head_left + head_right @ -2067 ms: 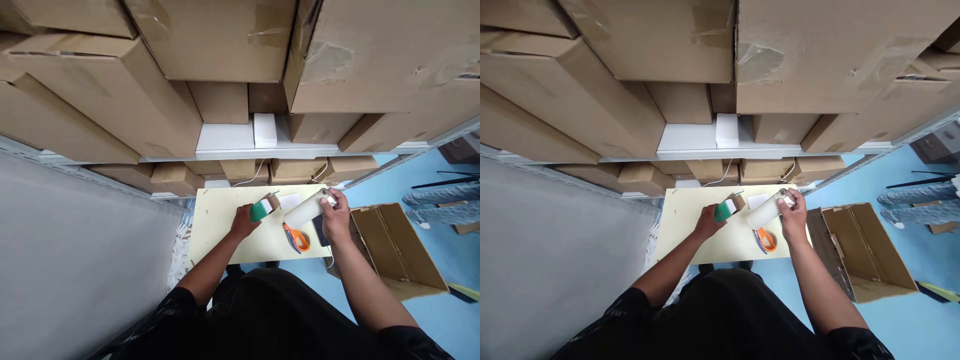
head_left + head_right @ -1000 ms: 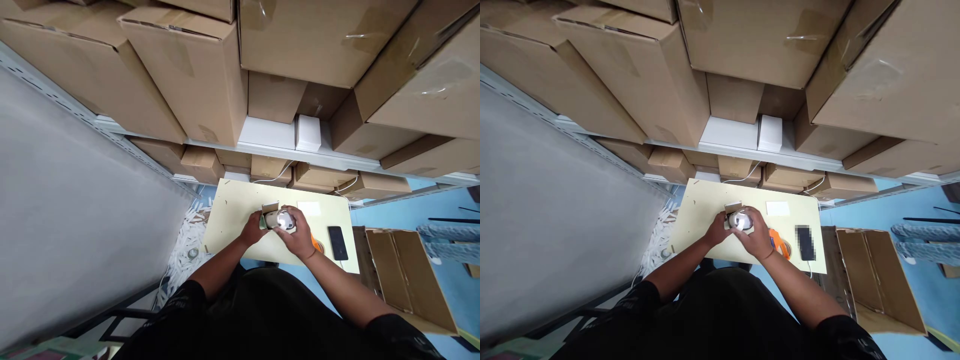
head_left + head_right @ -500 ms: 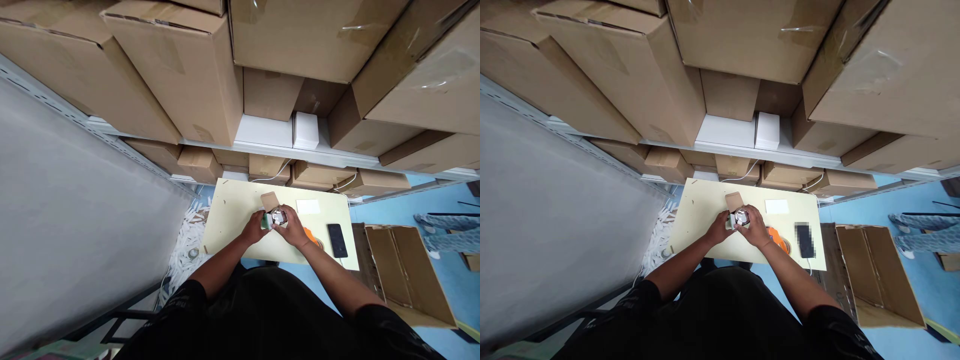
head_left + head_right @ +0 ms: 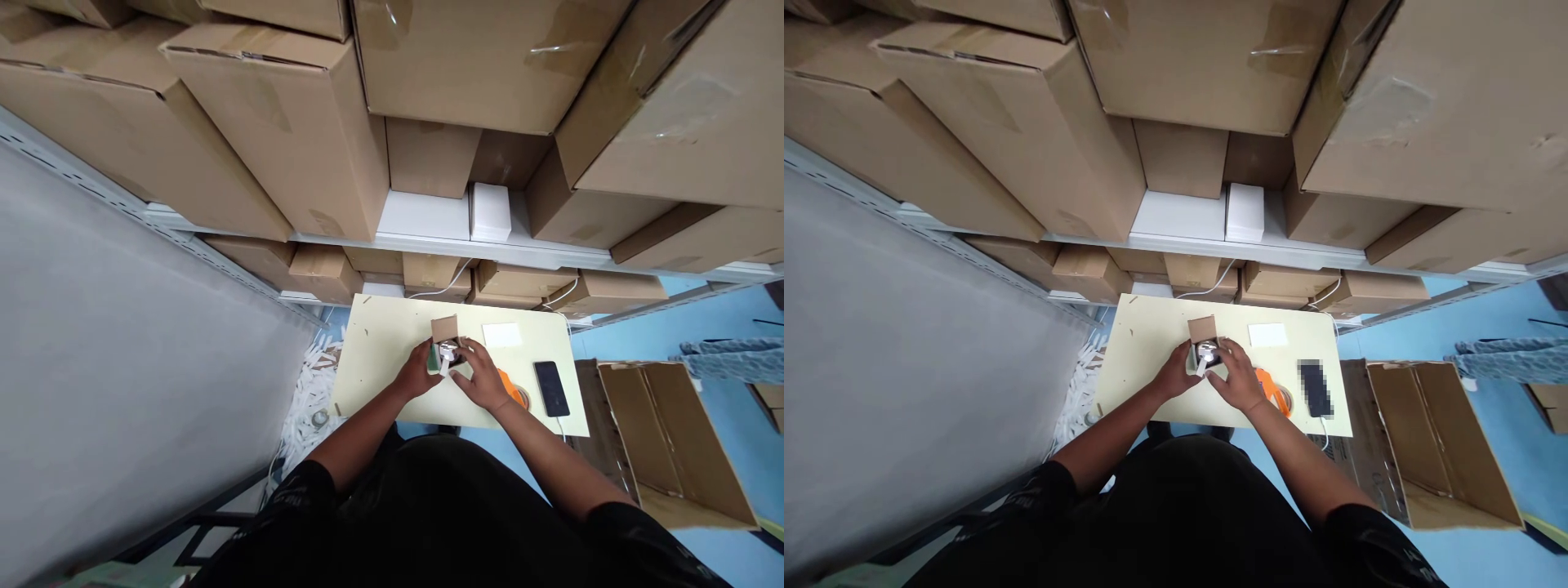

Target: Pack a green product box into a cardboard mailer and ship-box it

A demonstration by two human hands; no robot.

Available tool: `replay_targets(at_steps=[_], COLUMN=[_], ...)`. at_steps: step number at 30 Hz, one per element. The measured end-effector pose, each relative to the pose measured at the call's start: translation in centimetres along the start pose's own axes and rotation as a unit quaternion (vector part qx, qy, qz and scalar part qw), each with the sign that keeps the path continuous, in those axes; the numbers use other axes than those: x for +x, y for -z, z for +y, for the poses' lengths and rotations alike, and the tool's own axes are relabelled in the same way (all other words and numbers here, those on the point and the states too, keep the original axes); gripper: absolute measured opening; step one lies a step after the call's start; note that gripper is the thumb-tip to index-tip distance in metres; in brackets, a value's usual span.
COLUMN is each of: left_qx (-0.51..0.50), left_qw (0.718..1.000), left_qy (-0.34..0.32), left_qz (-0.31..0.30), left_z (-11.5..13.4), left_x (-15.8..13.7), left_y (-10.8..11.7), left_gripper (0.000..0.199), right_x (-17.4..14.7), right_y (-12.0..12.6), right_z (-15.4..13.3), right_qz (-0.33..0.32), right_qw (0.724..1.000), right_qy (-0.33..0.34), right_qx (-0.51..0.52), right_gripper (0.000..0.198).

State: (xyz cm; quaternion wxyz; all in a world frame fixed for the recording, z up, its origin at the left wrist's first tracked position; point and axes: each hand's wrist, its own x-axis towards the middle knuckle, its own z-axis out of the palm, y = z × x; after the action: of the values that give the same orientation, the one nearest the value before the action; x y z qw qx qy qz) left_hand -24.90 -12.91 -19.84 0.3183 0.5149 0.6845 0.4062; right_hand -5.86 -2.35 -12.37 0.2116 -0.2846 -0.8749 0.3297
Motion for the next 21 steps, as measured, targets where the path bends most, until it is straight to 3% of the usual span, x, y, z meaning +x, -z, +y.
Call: replay_targets(at_steps=[3, 6, 9, 18, 21], left_qx=[-0.025, -0.057, -0.066, -0.008, -0.013], left_qw=[1.000, 0.998, 0.997, 0.999, 0.999], left_qy=[-0.013, -0.030, -0.015, 0.051, 0.046], left_qz=[0.010, -0.008, -0.027, 0.007, 0.000], left_z=[1.0, 2.1, 3.2, 5.3, 5.6], left_x=[-0.6, -1.0, -0.7, 0.6, 0.3], left_y=[0.8, 2.0, 2.8, 2.4, 3.0], left_gripper=[0.106, 0.098, 0.086, 0.075, 0.086], right_x=[-0.5, -0.6, -0.5, 0.0, 0.1], right_y=[-0.2, -1.0, -2.0, -3.6, -3.6], right_z=[0.4, 1.2, 1.6, 1.2, 1.5], right_qz=[-0.013, 0.051, 0.065, 0.068, 0.079], right_qw=[0.999, 0.990, 0.968, 0.956, 0.960], right_qy=[0.000, -0.095, -0.176, -0.206, -0.205], right_qx=[0.030, 0.093, 0.166, 0.196, 0.175], right_gripper=[0.052, 0.058, 0.055, 0.051, 0.054])
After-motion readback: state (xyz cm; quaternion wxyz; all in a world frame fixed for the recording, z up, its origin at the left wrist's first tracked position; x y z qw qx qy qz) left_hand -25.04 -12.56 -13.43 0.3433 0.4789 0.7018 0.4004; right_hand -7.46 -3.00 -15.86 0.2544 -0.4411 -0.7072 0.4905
